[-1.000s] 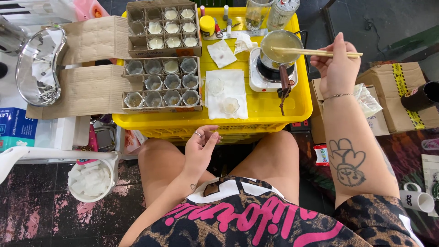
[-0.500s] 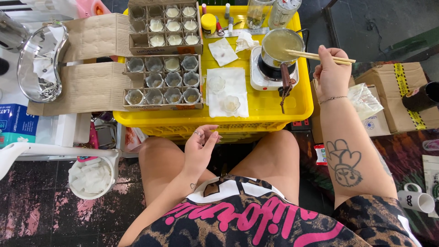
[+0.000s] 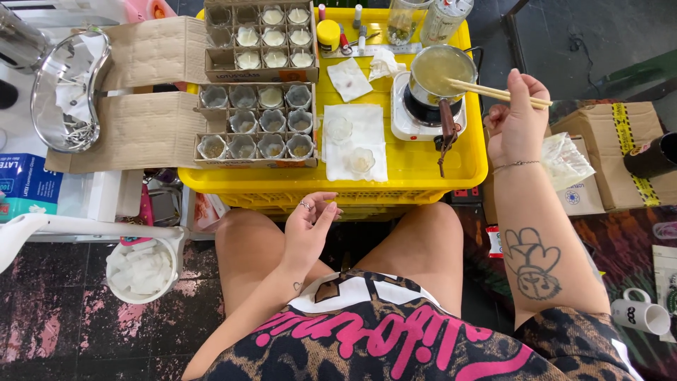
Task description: Stirring and pouring melted wax into candle containers.
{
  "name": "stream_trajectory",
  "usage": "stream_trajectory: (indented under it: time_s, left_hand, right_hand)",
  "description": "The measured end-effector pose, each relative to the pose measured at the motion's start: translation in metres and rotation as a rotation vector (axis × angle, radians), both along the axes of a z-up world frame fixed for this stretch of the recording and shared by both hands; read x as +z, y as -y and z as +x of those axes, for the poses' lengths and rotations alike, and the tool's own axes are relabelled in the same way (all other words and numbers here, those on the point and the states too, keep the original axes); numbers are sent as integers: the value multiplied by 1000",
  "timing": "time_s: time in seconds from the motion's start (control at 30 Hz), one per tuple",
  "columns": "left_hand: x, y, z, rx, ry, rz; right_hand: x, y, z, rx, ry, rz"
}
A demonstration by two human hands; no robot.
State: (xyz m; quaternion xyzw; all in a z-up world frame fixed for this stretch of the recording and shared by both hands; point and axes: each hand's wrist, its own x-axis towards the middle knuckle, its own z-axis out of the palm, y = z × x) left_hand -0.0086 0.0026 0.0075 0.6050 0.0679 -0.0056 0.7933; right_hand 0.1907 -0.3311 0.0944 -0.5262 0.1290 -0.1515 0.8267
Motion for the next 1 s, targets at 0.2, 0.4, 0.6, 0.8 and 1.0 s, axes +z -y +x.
stream_trajectory:
  time_s: [0.2,0.4,0.6,0.8,1.0]
  left_hand:
    - [11,0,1,-1,11,40]
    - [64,-8,18,96,74,578]
    - [99,-18,63,121,517,1200]
    - [73,-14,125,-22,381,1424]
    - [58,-5,166,-171,317,1666]
  right_hand:
    - [-3,5,-5,30,94,-198]
    - [37,-7,-25,91,440,-892]
    - [61,-13,-37,101,414,-1190]
    - [77,-12,-32,173,393,-1177]
    - [79,1,-24,192,295,-1069]
